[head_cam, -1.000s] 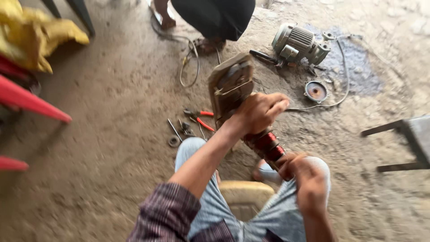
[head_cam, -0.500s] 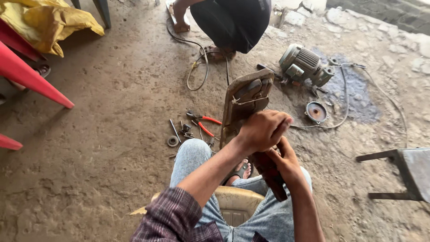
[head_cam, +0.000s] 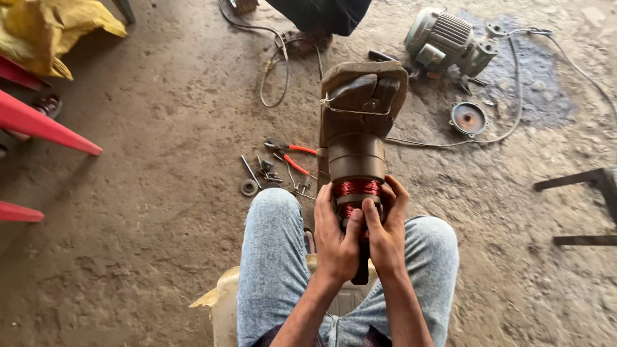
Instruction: The person ties a red copper wire coil with string on a stepped wooden form, cuts the string with scissors, then slides the finished coil off the form and begins winding a new coil of copper wire by hand, rotating the form between their knees.
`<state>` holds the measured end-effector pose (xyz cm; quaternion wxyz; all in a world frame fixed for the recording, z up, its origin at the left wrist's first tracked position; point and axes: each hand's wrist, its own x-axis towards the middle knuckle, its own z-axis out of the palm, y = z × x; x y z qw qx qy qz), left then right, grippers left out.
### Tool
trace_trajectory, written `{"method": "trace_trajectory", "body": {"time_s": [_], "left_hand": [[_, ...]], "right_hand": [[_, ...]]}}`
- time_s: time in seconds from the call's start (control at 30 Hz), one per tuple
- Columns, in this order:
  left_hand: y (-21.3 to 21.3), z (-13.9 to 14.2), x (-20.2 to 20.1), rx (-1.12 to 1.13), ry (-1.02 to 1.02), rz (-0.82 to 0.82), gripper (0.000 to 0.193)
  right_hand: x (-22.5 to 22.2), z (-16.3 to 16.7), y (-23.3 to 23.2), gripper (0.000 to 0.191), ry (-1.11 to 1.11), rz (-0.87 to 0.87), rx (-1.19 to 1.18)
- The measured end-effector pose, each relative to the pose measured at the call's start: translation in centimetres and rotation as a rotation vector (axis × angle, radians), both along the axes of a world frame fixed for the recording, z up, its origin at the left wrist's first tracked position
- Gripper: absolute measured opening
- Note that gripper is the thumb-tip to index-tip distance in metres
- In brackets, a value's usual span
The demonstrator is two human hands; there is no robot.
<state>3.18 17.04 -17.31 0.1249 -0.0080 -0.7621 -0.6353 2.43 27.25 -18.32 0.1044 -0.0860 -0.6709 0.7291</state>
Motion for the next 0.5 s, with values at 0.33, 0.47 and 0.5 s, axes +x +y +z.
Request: {"method": "trace_trajectory", "body": {"time_s": [0.33, 0.47, 0.5], "left_hand": [[0.7, 0.1, -2.2, -0.104, -0.105, 0.022, 0.057], [0.5, 0.2, -2.3, -0.053, -0.044, 0.026, 0.058], [0.5, 0.2, -2.3, -0.030, -0.018, 0.023, 0.058]], "right_hand": [[-1.4, 1.2, 0.6, 0.053, -0.002, -0.084, 0.128], [-1.8, 0.7, 0.5, 0.046, 0.045, -0.083, 0.167], [-1.8, 0.5, 0.5, 0.047, 0.053, -0.075, 0.111]]}}
